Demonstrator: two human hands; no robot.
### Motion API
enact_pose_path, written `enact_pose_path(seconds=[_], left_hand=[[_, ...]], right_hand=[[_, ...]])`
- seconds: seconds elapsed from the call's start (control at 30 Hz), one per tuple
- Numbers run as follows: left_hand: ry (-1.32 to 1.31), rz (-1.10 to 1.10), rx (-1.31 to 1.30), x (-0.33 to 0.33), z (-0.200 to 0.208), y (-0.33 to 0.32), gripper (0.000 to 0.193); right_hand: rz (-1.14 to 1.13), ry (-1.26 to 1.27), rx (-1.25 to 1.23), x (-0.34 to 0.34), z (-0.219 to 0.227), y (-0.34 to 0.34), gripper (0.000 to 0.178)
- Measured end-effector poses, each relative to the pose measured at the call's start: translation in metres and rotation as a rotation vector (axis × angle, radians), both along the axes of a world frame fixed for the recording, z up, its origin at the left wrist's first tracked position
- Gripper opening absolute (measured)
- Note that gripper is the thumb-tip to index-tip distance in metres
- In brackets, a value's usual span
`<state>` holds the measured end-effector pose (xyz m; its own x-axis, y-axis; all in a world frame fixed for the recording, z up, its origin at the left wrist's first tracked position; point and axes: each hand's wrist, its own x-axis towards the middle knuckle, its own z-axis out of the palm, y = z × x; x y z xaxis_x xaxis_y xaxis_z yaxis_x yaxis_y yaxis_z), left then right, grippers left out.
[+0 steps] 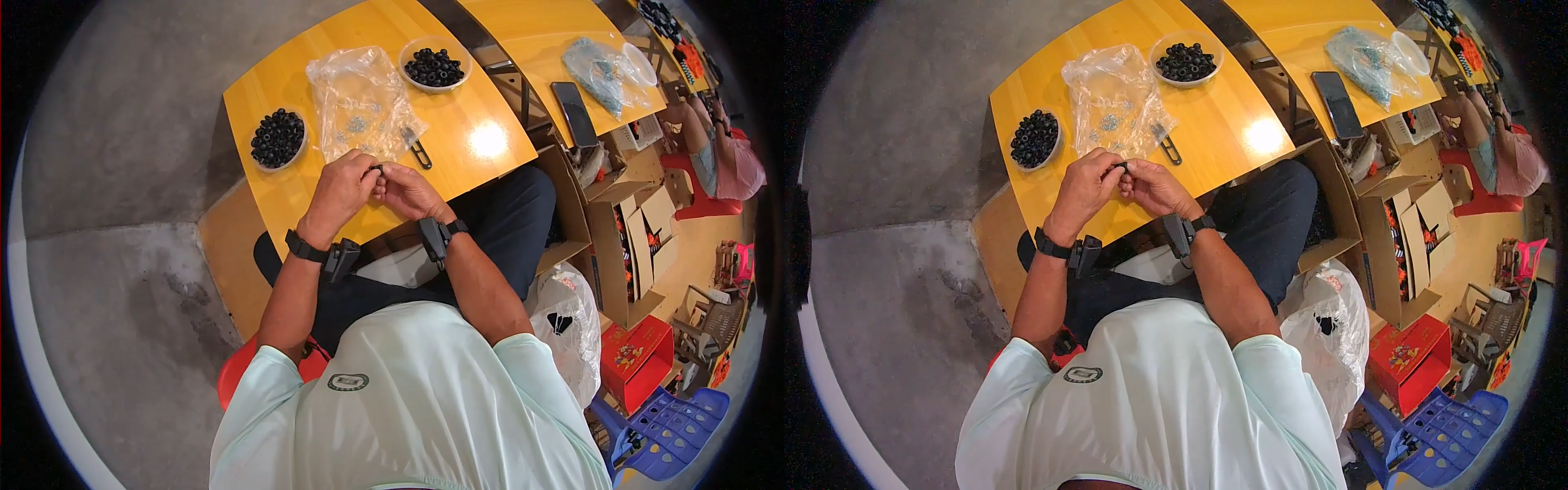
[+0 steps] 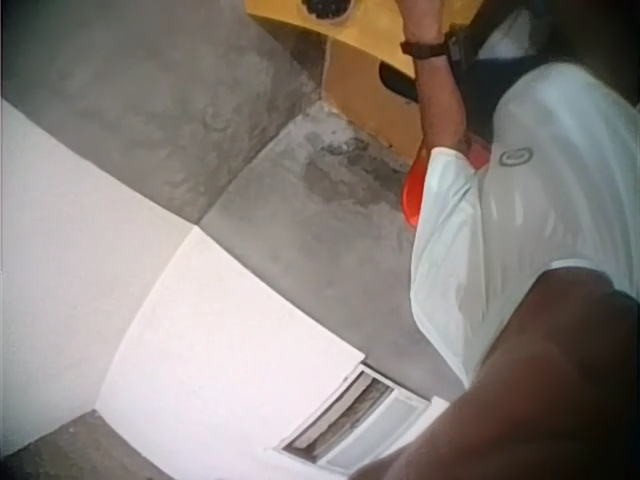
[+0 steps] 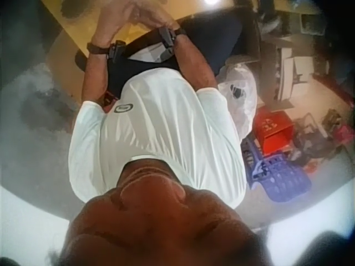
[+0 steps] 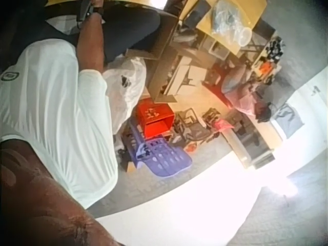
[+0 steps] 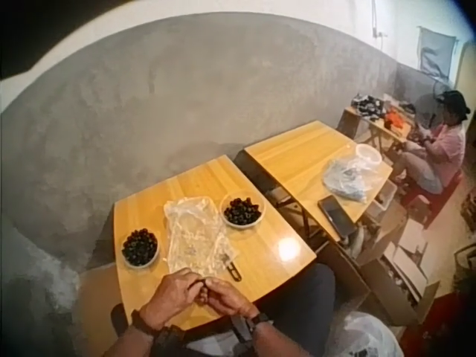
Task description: The person sorts and assembles small black plastic components by hand, taking them from bowls and placing them into a plastic bag.
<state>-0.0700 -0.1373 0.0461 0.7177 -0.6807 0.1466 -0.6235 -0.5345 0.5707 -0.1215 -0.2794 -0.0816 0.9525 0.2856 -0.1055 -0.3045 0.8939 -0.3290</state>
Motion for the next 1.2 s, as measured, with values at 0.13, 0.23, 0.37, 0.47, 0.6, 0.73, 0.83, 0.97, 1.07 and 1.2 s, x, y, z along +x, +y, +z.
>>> enact_pose_path(seconds=[0.13, 0.23, 0.37, 0.47, 0.6, 0.73, 0.83, 0.97, 1.07, 1.2], left_hand=[[0.220, 0.012, -0.221, 0.001, -0.014, 0.002, 0.009], [0.372, 0.038, -0.380, 0.001, -0.028, 0.003, 0.008], [0.490, 0.110, -0.482, -0.004, -0.035, 0.000, 0.009], [0.579, 0.195, -0.532, -0.009, -0.041, -0.003, 0.012], [0.592, 0.262, -0.593, -0.015, -0.047, -0.008, 0.013], [0.509, 0.223, -0.594, -0.016, -0.046, -0.011, 0.013], [0.359, 0.162, -0.539, -0.012, -0.047, -0.009, 0.013], [0.147, 0.090, -0.472, -0.006, -0.046, -0.009, 0.012], [0.156, 0.113, -0.482, -0.010, -0.042, -0.012, 0.011], [0.177, 0.136, -0.507, -0.010, -0.046, -0.011, 0.010]], right_hand=[[-0.007, -0.027, 0.010, -0.001, 0.000, 0.000, 0.020], [-0.003, -0.024, 0.007, -0.001, 0.000, -0.001, 0.021], [0.001, -0.016, 0.034, -0.003, -0.001, -0.003, 0.022], [0.008, -0.034, 0.029, -0.002, -0.003, -0.003, 0.021], [0.003, -0.052, 0.073, -0.003, -0.004, -0.002, 0.021], [-0.028, -0.016, 0.090, -0.002, -0.008, -0.002, 0.020], [-0.019, -0.020, 0.093, -0.002, -0.008, -0.002, 0.018], [-0.007, -0.034, 0.117, -0.003, -0.008, -0.002, 0.018], [-0.028, -0.029, 0.109, -0.003, -0.009, -0.001, 0.018], [-0.014, -0.054, 0.094, -0.003, -0.008, -0.001, 0.018]])
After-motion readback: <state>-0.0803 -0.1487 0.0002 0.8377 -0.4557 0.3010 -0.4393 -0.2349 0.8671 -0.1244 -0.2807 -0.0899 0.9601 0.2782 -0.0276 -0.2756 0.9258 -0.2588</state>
